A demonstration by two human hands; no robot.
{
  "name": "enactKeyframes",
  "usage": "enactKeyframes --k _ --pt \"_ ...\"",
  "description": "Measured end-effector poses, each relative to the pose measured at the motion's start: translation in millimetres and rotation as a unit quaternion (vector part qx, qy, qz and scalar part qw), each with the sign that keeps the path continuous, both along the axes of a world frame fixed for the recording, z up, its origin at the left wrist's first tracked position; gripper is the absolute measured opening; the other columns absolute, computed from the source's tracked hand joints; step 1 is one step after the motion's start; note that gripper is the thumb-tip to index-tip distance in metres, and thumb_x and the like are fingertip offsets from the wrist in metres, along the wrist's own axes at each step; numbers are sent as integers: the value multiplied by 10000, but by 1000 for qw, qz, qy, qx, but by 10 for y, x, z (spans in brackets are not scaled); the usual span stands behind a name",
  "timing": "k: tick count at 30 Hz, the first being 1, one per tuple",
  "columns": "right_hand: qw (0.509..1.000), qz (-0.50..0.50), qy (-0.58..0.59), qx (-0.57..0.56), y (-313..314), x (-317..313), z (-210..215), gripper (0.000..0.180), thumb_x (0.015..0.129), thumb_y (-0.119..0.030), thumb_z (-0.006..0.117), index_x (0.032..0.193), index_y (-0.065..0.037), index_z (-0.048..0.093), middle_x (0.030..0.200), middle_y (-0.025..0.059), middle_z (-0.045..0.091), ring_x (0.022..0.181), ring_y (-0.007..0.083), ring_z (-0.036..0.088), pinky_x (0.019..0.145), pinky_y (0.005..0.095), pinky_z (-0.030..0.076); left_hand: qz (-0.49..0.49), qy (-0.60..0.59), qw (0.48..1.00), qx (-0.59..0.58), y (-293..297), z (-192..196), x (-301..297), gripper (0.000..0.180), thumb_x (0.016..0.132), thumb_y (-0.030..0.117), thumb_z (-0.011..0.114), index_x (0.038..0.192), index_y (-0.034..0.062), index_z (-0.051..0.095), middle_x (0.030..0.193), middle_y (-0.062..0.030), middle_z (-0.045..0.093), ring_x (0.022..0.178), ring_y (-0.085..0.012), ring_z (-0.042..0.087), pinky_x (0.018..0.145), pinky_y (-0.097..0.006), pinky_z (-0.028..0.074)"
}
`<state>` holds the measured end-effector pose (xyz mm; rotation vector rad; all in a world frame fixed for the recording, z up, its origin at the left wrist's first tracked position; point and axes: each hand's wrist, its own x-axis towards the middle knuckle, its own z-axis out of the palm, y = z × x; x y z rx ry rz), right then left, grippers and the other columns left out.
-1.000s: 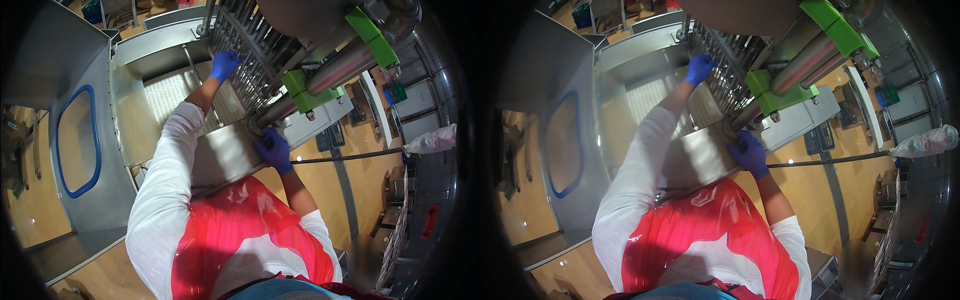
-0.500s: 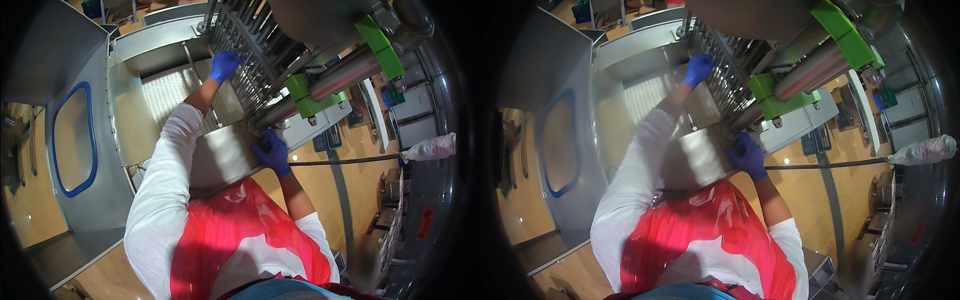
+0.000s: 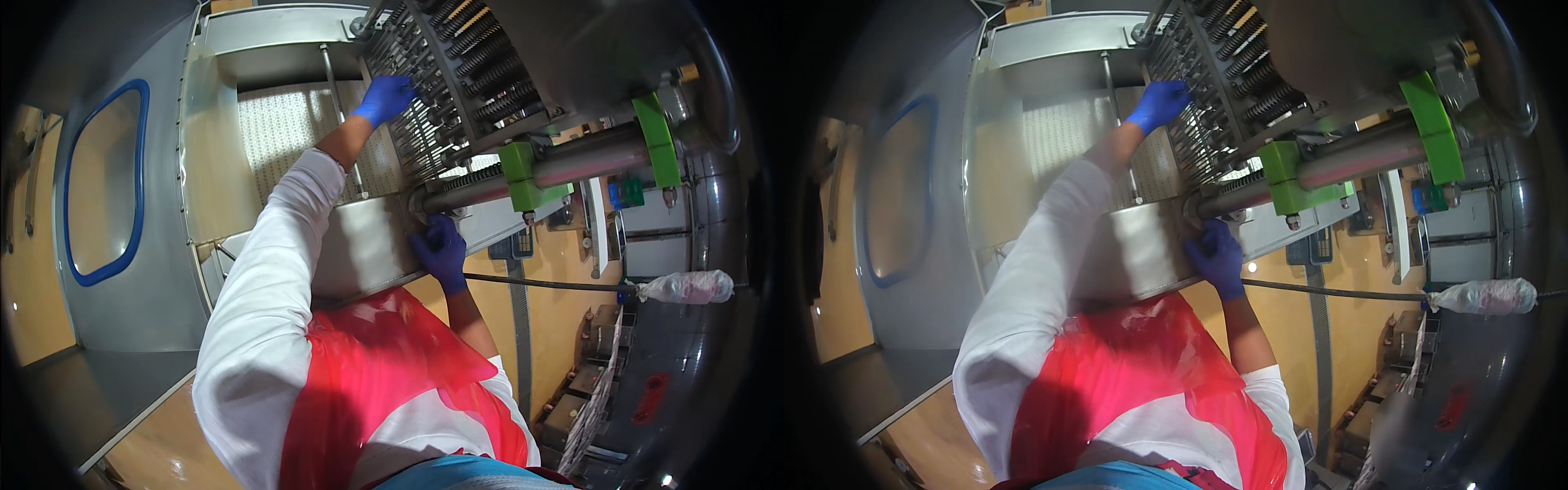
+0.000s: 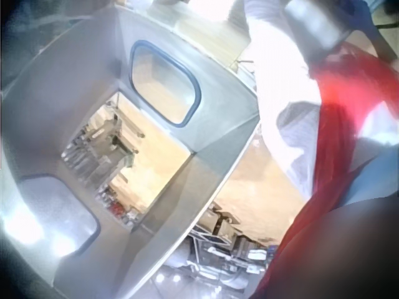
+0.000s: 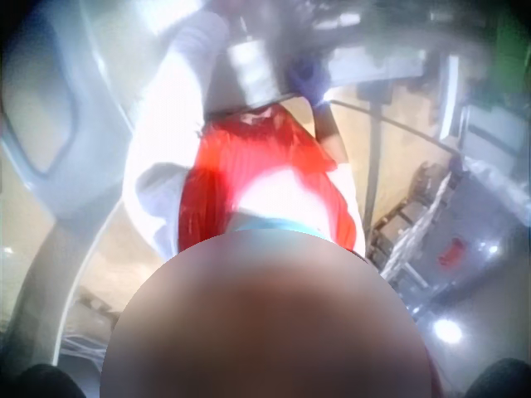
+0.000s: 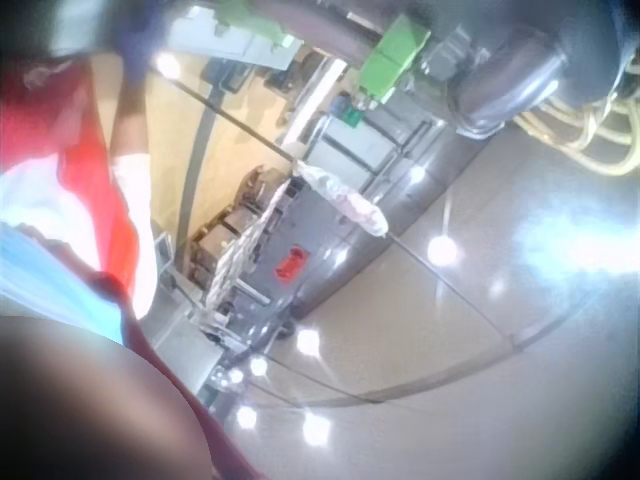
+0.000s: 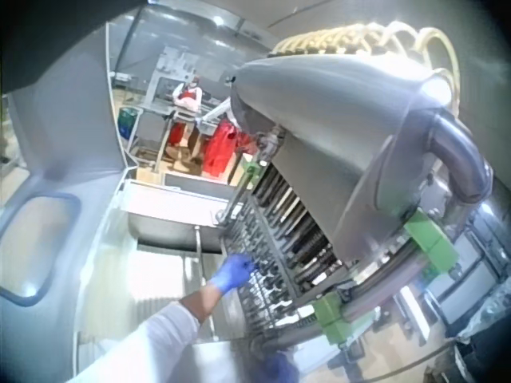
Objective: The person places a metal tray into a machine, then repeatedly inserts and removes cylindrical metal parts from the machine's spring-loaded slots. The person also handles a plastic bag containing yellow objects.
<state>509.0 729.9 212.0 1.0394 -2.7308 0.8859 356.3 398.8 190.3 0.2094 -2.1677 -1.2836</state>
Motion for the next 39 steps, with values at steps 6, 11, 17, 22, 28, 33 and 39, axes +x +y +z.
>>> enactKeyframes --k 6,11,17,22,28,33,39 --pt "1000 -2 -13 -4 5 -5 -23 419 737 -262 816 1063 -110 602 746 36 602 635 210 616 608 360 511 15 79 994 -78 61 -84 19 246 882 326 667 994 110 702 884 -197 679 841 -425 636 741 -438 525" --pt "1000 -13 -16 12 29 -48 -97 418 737 -238 823 1069 -117 599 744 22 603 610 183 608 604 331 512 -84 -188 958 -200 -179 -262 -150 293 823 246 634 1069 104 703 967 -177 700 929 -390 667 813 -444 540" --pt "1000 -15 18 19 104 25 -88 416 746 -246 825 1071 -107 605 773 33 619 652 192 632 630 333 523 -63 -85 994 -32 -38 -379 -279 280 774 216 652 1021 95 705 1084 -183 674 1015 -389 638 878 -446 522" --pt "1000 -5 2 1 -8 -23 -78 425 750 -248 819 1086 -104 601 785 46 624 663 212 634 634 351 524 27 -35 999 4 -6 5 -4 436 737 111 669 1162 84 576 1016 -208 656 946 -411 631 821 -439 512" --pt "1000 -23 -13 11 -9 -17 -38 446 752 -265 813 1113 -113 599 797 54 630 676 228 641 638 369 524 99 169 973 124 293 -196 -176 520 715 -52 631 1206 83 524 983 -176 612 919 -371 603 825 -427 491" --pt "1000 -20 8 7 -37 -3 6 454 755 -282 804 1113 -93 600 808 59 630 710 237 647 645 377 522 44 -68 991 102 116 -138 144 380 723 67 683 1096 52 615 1096 -232 649 1040 -388 624 886 -406 503" --pt "1000 4 2 -10 6 -5 1 474 748 -281 811 1126 -90 598 823 57 632 707 236 638 653 375 525 -7 69 952 298 283 156 104 222 892 126 581 1066 44 691 855 -74 692 729 -200 662 665 -324 530"
